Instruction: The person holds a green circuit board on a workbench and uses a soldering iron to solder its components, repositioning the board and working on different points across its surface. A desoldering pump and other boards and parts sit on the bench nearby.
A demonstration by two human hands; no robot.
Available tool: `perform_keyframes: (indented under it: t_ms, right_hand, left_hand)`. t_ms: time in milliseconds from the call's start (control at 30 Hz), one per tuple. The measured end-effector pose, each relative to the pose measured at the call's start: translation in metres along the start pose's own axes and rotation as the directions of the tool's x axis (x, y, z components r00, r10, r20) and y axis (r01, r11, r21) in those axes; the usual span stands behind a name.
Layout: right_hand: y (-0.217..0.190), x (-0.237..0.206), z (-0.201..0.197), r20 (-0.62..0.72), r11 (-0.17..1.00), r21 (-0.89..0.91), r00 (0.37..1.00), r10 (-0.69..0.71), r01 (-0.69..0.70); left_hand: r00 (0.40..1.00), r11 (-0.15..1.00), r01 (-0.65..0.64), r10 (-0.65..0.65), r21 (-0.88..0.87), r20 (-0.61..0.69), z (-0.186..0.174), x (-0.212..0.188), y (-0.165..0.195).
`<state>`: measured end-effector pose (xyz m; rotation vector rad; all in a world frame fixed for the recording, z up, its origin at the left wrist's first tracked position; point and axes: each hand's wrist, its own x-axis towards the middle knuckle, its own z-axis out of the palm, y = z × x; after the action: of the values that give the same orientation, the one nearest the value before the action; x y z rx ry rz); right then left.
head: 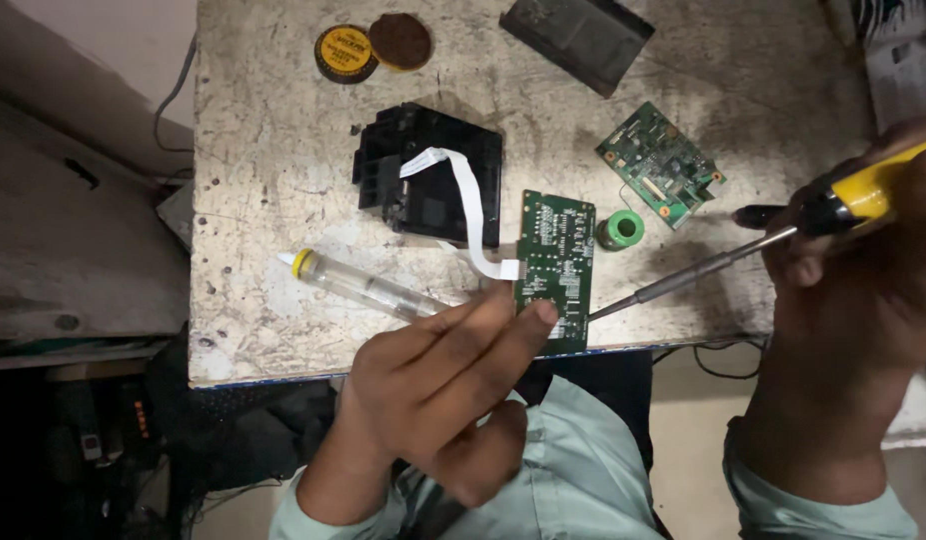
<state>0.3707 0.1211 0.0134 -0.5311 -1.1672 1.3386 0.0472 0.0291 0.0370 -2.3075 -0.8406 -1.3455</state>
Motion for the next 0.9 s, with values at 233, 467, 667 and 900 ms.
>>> perform_keyframes:
  t_ms: [233, 467, 667, 900]
  right_hand:
    - [-0.005, 0.004, 0.011, -0.01, 0.997, -0.078, 1.0, 0.009, -0.01]
    - [-0.009, 0.011, 0.023, 0.013, 0.987, -0.163, 1.0, 0.018, -0.016]
    - [-0.01, 0.015, 0.023, 0.02, 0.989, -0.146, 0.999, 0.042, -0.039]
    - [-0.006, 0.005, 0.021, -0.087, 0.981, -0.18, 0.995, 0.056, -0.071]
  left_hand:
    - [0.999, 0.999, -0.036, 0.036, 0.011, -0.014, 0.002, 0.001, -0.004]
    - [0.998, 0.999, -0.04, 0.041, 0.016, -0.045, 0.005, -0.001, -0.004]
    - [0.999, 0.999, -0.03, 0.031, 0.013, -0.039, 0.006, -0.002, -0.003]
    - [0.998, 0.999, -0.054, 0.054, 0.0, -0.02, 0.006, -0.002, -0.004]
